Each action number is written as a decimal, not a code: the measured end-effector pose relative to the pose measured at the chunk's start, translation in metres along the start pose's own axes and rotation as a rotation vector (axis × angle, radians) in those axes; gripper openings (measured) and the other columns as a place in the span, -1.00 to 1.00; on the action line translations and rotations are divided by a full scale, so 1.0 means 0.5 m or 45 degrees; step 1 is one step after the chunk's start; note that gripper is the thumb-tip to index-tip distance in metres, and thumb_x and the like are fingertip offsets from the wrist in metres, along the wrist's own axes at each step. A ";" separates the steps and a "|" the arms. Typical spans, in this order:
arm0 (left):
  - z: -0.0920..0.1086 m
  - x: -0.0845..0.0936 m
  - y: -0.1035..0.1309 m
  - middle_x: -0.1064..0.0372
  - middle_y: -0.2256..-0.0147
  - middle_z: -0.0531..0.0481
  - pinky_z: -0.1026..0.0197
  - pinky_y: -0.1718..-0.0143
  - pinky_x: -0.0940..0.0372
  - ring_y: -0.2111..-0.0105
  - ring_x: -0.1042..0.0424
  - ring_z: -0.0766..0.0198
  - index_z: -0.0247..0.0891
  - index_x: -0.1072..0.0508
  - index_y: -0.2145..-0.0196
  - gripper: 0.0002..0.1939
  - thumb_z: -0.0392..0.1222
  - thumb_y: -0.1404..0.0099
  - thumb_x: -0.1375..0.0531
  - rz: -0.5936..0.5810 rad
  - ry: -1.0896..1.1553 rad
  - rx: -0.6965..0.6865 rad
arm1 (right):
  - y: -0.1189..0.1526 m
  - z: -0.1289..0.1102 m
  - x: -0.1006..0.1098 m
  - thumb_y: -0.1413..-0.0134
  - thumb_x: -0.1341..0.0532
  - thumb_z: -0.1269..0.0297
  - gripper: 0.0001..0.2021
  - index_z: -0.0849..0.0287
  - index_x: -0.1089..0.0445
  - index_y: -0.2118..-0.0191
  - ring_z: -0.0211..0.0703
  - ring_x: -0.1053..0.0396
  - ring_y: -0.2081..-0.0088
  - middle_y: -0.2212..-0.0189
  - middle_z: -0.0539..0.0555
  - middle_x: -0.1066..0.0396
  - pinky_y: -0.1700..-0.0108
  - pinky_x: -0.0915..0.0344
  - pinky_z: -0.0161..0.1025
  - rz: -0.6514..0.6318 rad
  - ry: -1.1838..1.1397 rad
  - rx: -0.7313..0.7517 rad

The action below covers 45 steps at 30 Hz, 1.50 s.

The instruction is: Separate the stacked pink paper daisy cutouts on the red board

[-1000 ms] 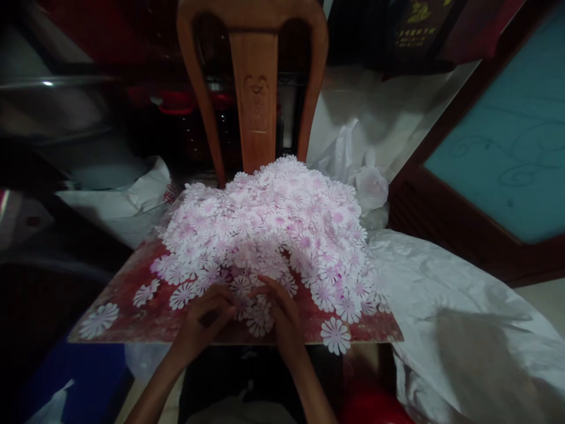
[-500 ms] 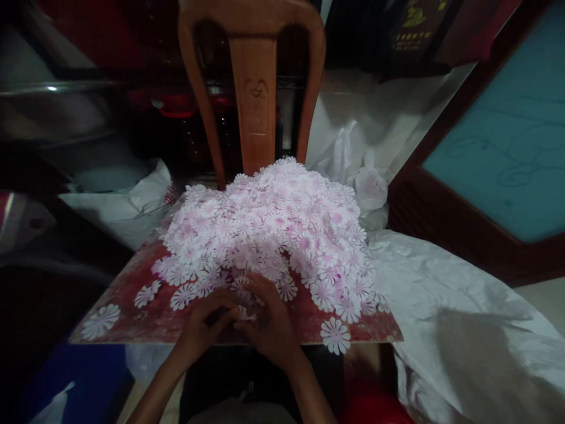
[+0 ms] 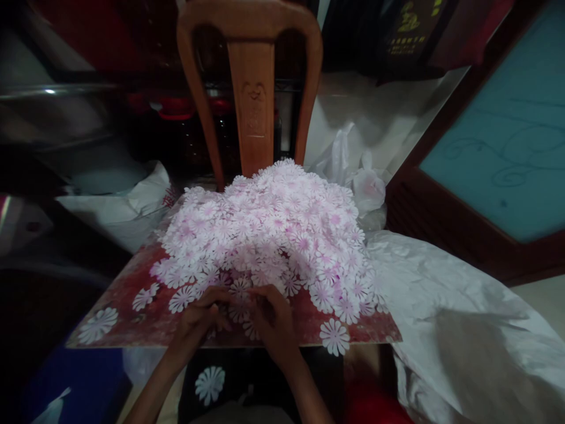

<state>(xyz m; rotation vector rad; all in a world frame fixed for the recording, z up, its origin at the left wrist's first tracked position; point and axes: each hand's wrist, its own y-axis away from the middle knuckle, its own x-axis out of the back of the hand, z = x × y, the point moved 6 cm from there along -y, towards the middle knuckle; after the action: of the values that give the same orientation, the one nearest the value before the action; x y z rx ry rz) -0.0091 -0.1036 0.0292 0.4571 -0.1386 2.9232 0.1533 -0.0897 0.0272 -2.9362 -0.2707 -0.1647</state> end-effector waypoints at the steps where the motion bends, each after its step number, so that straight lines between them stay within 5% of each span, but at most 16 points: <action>1: -0.003 0.003 -0.001 -0.36 0.17 0.01 0.28 -0.07 -0.12 0.08 -0.26 0.38 -0.22 -0.53 0.53 -0.61 -0.11 -0.25 0.02 0.033 0.013 0.019 | -0.001 0.002 -0.002 -0.08 -0.16 0.29 -0.81 0.10 -0.35 0.15 -0.28 -0.29 0.20 0.23 0.03 -0.32 0.15 -0.24 -0.34 0.015 0.077 0.031; 6: -0.025 0.023 -0.004 -0.33 0.33 0.01 0.39 0.12 -0.20 0.23 -0.31 0.45 -0.29 -0.48 0.52 -0.68 -0.07 -0.21 -0.05 0.265 0.051 0.107 | 0.001 0.028 -0.021 -0.01 -0.21 0.34 -0.74 0.11 -0.37 0.12 -0.24 -0.28 0.17 0.22 0.05 -0.34 0.11 -0.22 -0.30 -0.020 0.310 0.059; 10: -0.037 0.026 -0.003 -0.35 0.26 0.02 0.39 0.06 -0.19 0.18 -0.31 0.45 -0.27 -0.46 0.40 -0.72 -0.04 -0.19 -0.06 0.378 -0.050 0.156 | 0.006 0.028 -0.024 -0.07 -0.18 0.29 -0.78 0.10 -0.38 0.12 -0.24 -0.29 0.16 0.22 0.05 -0.36 0.08 -0.22 -0.29 -0.110 0.191 0.041; 14: -0.033 0.014 -0.006 -0.32 0.10 0.08 0.35 -0.04 -0.17 0.06 -0.28 0.44 -0.10 -0.39 0.14 -0.69 -0.02 -0.18 -0.08 0.353 -0.196 0.154 | 0.003 0.013 -0.014 -0.12 -0.14 0.28 -0.85 0.12 -0.41 0.22 -0.29 -0.32 0.23 0.29 0.02 -0.37 0.16 -0.24 -0.34 -0.132 0.022 0.030; 19: -0.022 0.011 -0.012 -0.31 0.04 0.14 0.23 -0.11 -0.10 -0.01 -0.22 0.42 0.04 -0.36 0.10 -0.70 -0.04 -0.24 0.02 0.312 -0.419 0.080 | 0.005 0.005 -0.007 -0.10 -0.16 0.28 -0.87 0.19 -0.41 0.33 -0.30 -0.31 0.27 0.37 0.02 -0.37 0.19 -0.21 -0.35 -0.143 -0.010 0.092; 23: -0.024 0.006 -0.020 -0.30 0.00 0.13 0.05 -0.15 0.03 -0.09 -0.15 0.28 0.08 -0.38 0.10 -0.70 -0.02 -0.21 -0.04 0.333 -0.715 0.001 | 0.009 -0.007 -0.013 -0.21 -0.01 0.24 -0.64 0.22 -0.40 0.52 -0.31 -0.28 0.34 0.47 0.02 -0.31 0.20 -0.17 -0.32 -0.255 -0.067 0.074; 27: -0.031 -0.006 -0.020 -0.41 0.13 0.06 0.02 -0.06 0.03 0.02 -0.24 0.22 0.07 -0.39 0.10 -0.66 0.02 -0.15 -0.10 0.335 -0.871 0.007 | 0.007 -0.013 -0.011 -0.25 0.07 0.22 -0.57 0.24 -0.41 0.50 -0.36 -0.25 0.38 0.39 0.04 -0.26 0.30 -0.18 -0.36 -0.244 -0.163 0.005; 32: -0.027 -0.003 -0.011 -0.45 0.26 0.07 0.14 -0.01 -0.04 0.15 -0.32 0.32 -0.06 -0.49 0.27 -0.74 0.02 -0.14 -0.11 0.294 -0.777 -0.048 | -0.002 -0.014 -0.007 -0.16 -0.08 0.22 -0.81 0.15 -0.37 0.19 -0.28 -0.25 0.18 0.24 0.06 -0.27 0.10 -0.19 -0.33 -0.124 -0.027 0.025; 34: -0.027 0.000 -0.009 -0.46 0.29 0.06 0.17 0.00 -0.07 0.20 -0.34 0.36 -0.10 -0.49 0.30 -0.74 0.02 -0.14 -0.11 0.255 -0.691 -0.040 | -0.004 -0.012 -0.011 -0.06 -0.19 0.22 -0.71 0.09 -0.31 0.07 -0.24 -0.23 0.11 0.13 0.07 -0.24 0.05 -0.19 -0.32 -0.121 0.014 0.047; 40: -0.020 0.003 -0.007 -0.45 0.34 0.02 0.25 0.04 -0.17 0.26 -0.35 0.40 -0.18 -0.49 0.29 -0.73 -0.04 -0.20 -0.05 0.159 -0.391 -0.015 | -0.001 0.017 -0.013 -0.14 -0.11 0.23 -0.86 0.16 -0.35 0.29 -0.30 -0.26 0.26 0.34 0.02 -0.31 0.19 -0.19 -0.38 -0.128 0.018 -0.055; 45: -0.032 0.029 0.019 -0.40 0.38 0.01 0.39 0.27 -0.24 0.34 -0.35 0.44 -0.27 -0.42 0.22 -0.67 -0.03 -0.23 0.00 0.467 -0.051 0.186 | -0.002 0.018 -0.009 -0.16 -0.07 0.18 -0.75 0.22 -0.31 0.44 -0.33 -0.23 0.37 0.44 0.00 -0.27 0.30 -0.16 -0.38 -0.152 -0.012 -0.022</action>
<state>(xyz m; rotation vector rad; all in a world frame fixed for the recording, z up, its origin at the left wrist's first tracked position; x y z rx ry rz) -0.0292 -0.1088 0.0182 0.5664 -0.0138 3.3004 0.1493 -0.0876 0.0179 -2.9389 -0.4488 -0.1709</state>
